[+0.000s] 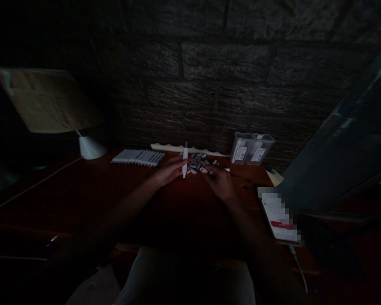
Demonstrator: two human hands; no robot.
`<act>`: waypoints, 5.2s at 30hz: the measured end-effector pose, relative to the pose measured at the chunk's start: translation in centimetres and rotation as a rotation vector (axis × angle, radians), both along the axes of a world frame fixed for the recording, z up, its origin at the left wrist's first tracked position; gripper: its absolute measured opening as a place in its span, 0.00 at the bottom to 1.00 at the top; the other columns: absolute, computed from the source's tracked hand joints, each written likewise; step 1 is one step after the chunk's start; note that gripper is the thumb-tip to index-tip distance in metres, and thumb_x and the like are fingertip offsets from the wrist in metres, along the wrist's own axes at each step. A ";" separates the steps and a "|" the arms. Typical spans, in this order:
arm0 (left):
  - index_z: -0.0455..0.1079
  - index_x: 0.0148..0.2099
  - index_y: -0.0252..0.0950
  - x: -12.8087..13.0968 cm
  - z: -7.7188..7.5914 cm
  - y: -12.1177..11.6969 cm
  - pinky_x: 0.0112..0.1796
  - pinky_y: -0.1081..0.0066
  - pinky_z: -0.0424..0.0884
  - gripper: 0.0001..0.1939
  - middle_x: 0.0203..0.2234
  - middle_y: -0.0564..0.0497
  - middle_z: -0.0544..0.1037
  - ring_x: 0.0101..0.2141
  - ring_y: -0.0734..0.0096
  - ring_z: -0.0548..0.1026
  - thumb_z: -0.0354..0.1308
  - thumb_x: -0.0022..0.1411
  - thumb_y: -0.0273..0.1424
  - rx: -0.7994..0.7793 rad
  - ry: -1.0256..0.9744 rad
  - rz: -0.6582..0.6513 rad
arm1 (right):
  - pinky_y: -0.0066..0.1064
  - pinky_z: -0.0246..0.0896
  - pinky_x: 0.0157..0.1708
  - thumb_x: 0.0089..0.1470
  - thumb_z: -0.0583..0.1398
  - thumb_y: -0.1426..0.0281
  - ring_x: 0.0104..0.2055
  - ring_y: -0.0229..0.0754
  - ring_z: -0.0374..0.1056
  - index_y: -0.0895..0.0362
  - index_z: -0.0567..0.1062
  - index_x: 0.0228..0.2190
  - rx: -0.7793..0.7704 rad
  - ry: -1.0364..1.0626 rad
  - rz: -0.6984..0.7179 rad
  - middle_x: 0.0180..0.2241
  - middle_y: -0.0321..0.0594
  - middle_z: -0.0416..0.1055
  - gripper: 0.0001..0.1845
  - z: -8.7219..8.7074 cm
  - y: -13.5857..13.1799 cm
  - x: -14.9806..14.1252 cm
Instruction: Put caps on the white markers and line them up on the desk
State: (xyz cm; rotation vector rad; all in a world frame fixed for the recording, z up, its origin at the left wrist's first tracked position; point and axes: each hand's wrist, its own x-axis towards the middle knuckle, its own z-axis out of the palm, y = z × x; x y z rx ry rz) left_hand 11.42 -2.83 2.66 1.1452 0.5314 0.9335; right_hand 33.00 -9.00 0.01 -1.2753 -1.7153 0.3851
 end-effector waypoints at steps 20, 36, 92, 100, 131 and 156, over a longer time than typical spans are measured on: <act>0.78 0.43 0.32 0.1 -0.1 0.1 0.29 0.75 0.69 0.17 0.27 0.49 0.80 0.28 0.73 0.76 0.71 0.52 0.35 -0.015 0.013 0.019 | 0.38 0.67 0.39 0.60 0.57 0.63 0.36 0.48 0.76 0.52 0.80 0.32 -0.076 -0.286 0.077 0.34 0.42 0.80 0.12 0.3 -0.2 -0.4; 0.79 0.44 0.31 0.1 0.1 0.1 0.31 0.73 0.70 0.18 0.31 0.46 0.81 0.29 0.71 0.78 0.71 0.52 0.36 -0.024 0.005 -0.004 | 0.41 0.69 0.35 0.58 0.59 0.54 0.31 0.51 0.75 0.50 0.82 0.31 -0.091 -0.205 -0.011 0.31 0.43 0.80 0.17 0.3 -0.2 0.0; 0.76 0.47 0.34 0.1 -0.5 0.7 0.29 0.74 0.65 0.20 0.36 0.46 0.80 0.32 0.73 0.77 0.71 0.52 0.36 0.038 -0.004 0.051 | 0.29 0.66 0.27 0.47 0.67 0.56 0.38 0.42 0.72 0.54 0.80 0.44 -0.292 0.515 0.125 0.42 0.42 0.79 0.23 2.1 -1.1 -1.3; 0.77 0.45 0.34 0.1 -0.2 0.3 0.29 0.74 0.65 0.21 0.33 0.47 0.80 0.30 0.73 0.75 0.72 0.50 0.36 0.030 -0.012 0.053 | 0.29 0.66 0.25 0.50 0.64 0.54 0.33 0.39 0.70 0.52 0.78 0.44 -0.226 0.397 0.132 0.44 0.41 0.77 0.22 1.5 -1.0 -1.5; 0.76 0.46 0.34 0.1 -0.1 0.4 0.30 0.74 0.67 0.20 0.32 0.49 0.80 0.30 0.74 0.76 0.71 0.52 0.36 0.003 -0.006 0.067 | 0.34 0.66 0.32 0.59 0.55 0.53 0.29 0.42 0.72 0.56 0.77 0.47 -0.203 0.016 -0.022 0.30 0.41 0.78 0.25 0.4 -0.2 0.8; 0.78 0.45 0.34 -0.1 0.0 0.4 0.30 0.74 0.67 0.19 0.33 0.48 0.80 0.29 0.74 0.76 0.71 0.51 0.37 -0.001 -0.017 0.062 | 0.29 0.66 0.22 0.59 0.57 0.54 0.23 0.38 0.69 0.53 0.77 0.41 -0.300 0.015 0.202 0.30 0.36 0.74 0.18 -0.1 -0.6 -0.2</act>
